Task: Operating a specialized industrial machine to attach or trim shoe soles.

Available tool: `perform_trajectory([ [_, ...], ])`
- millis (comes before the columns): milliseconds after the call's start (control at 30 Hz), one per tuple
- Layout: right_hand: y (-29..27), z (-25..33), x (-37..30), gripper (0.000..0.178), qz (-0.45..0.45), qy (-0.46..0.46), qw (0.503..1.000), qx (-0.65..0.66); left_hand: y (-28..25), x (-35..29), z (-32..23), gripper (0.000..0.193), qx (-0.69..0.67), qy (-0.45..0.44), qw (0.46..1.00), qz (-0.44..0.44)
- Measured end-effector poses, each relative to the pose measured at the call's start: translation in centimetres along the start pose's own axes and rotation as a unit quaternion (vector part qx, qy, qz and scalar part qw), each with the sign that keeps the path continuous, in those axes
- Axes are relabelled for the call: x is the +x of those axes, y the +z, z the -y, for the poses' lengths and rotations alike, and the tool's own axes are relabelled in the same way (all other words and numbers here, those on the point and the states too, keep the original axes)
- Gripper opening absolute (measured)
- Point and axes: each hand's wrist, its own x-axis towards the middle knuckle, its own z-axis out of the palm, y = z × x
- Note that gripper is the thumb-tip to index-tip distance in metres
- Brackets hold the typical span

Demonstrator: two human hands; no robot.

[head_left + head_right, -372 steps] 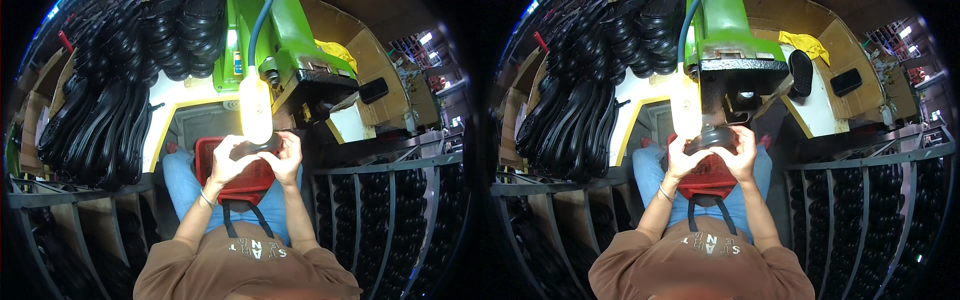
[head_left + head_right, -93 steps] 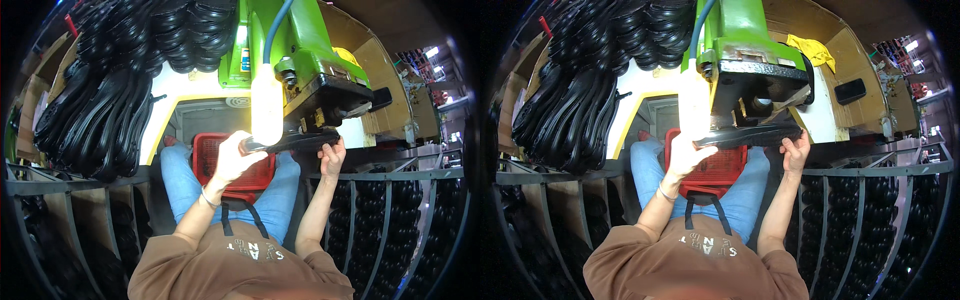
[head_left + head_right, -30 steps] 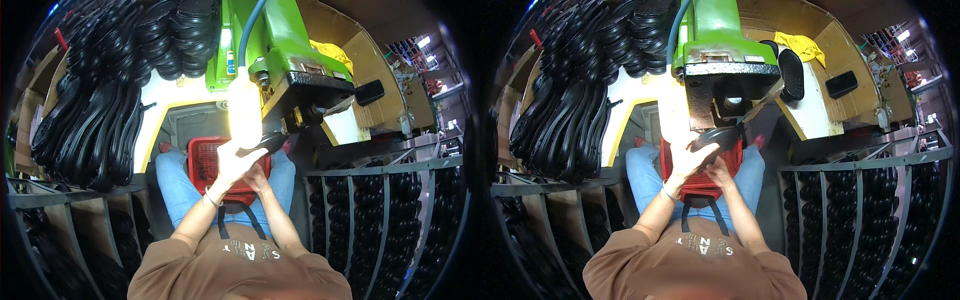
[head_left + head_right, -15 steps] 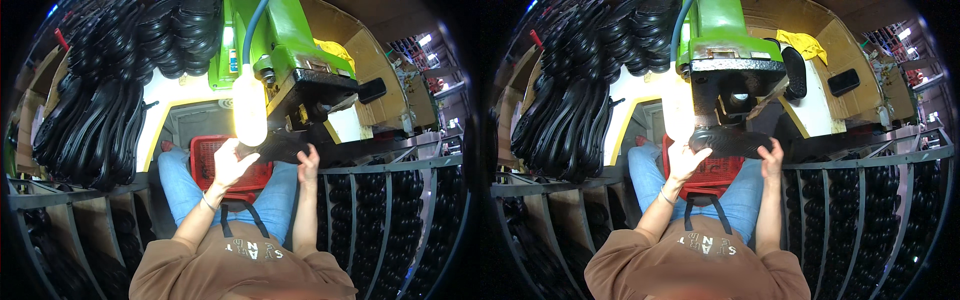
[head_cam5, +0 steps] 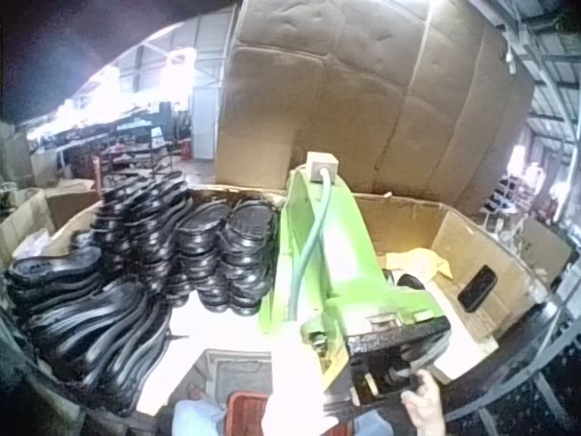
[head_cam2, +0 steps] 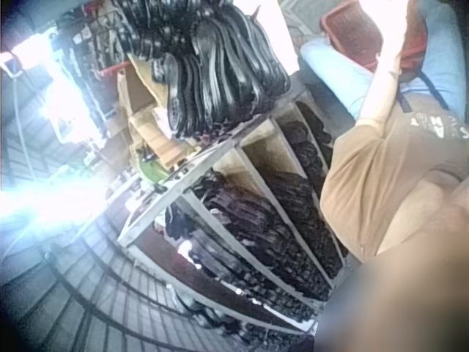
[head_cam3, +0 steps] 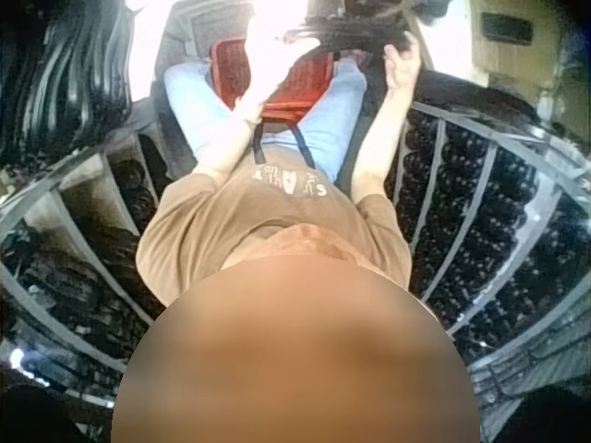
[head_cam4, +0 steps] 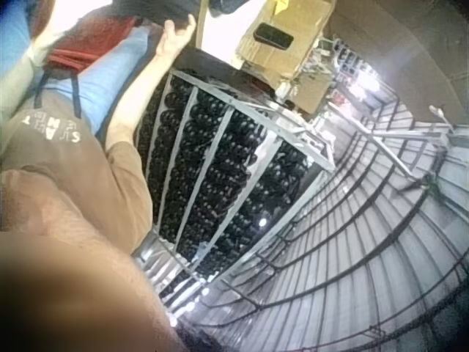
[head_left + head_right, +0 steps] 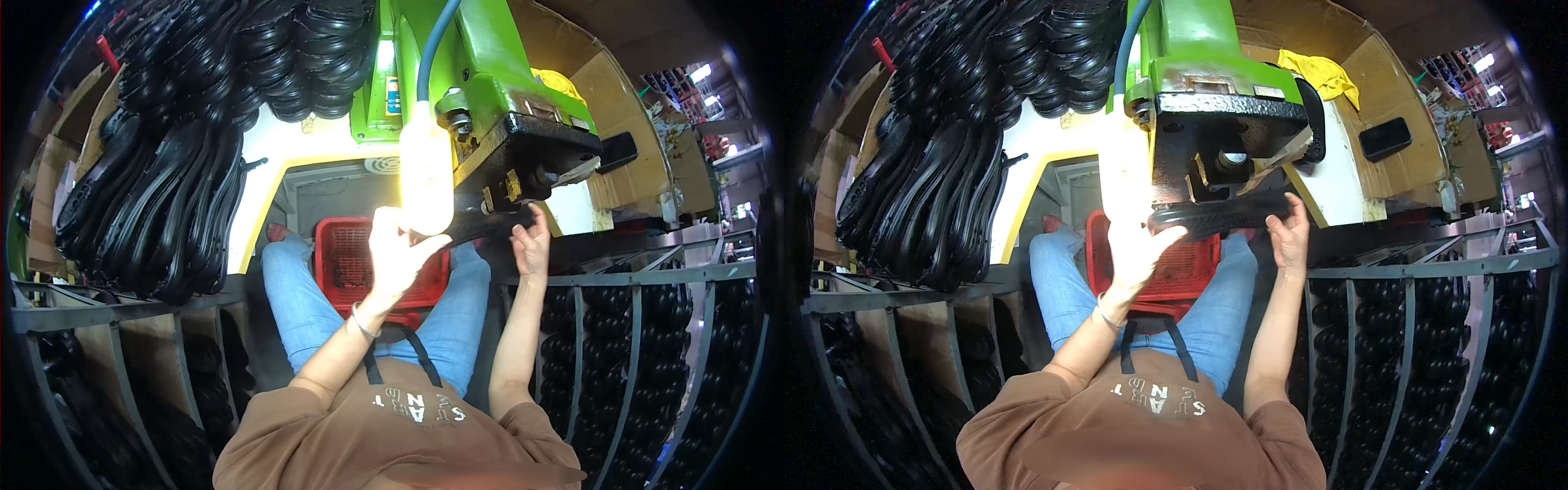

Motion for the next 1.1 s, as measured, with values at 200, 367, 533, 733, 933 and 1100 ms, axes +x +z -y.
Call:
perform_trajectory([
  [200,-1.0,-3.6,-0.1,0.059,-0.005,-0.008,0.998,0.054,1.8,0.0,1.2,0.035,0.192,0.138,0.97,-0.05],
  [367,0.3,0.0,0.1,0.057,-0.043,-0.056,0.997,-0.028,-0.1,0.4,1.4,0.035,0.221,0.18,0.958,-0.025],
  [533,2.4,3.4,0.0,0.061,-0.016,-0.105,0.991,-0.08,-0.9,0.4,2.5,0.045,0.189,0.155,0.97,-0.017],
  [733,-0.9,-3.2,1.5,0.063,0.024,0.017,0.998,0.056,1.4,-0.2,1.9,0.042,0.186,0.126,0.974,-0.03],
  [933,0.8,-6.0,1.2,0.06,0.012,0.02,0.993,0.112,0.5,0.8,-0.3,0.041,0.197,0.142,0.969,-0.052],
  [1100,1.3,-1.9,1.3,0.061,-0.001,-0.032,0.999,-0.016,-1.7,0.8,1.5,0.05,0.226,0.174,0.957,-0.046],
])
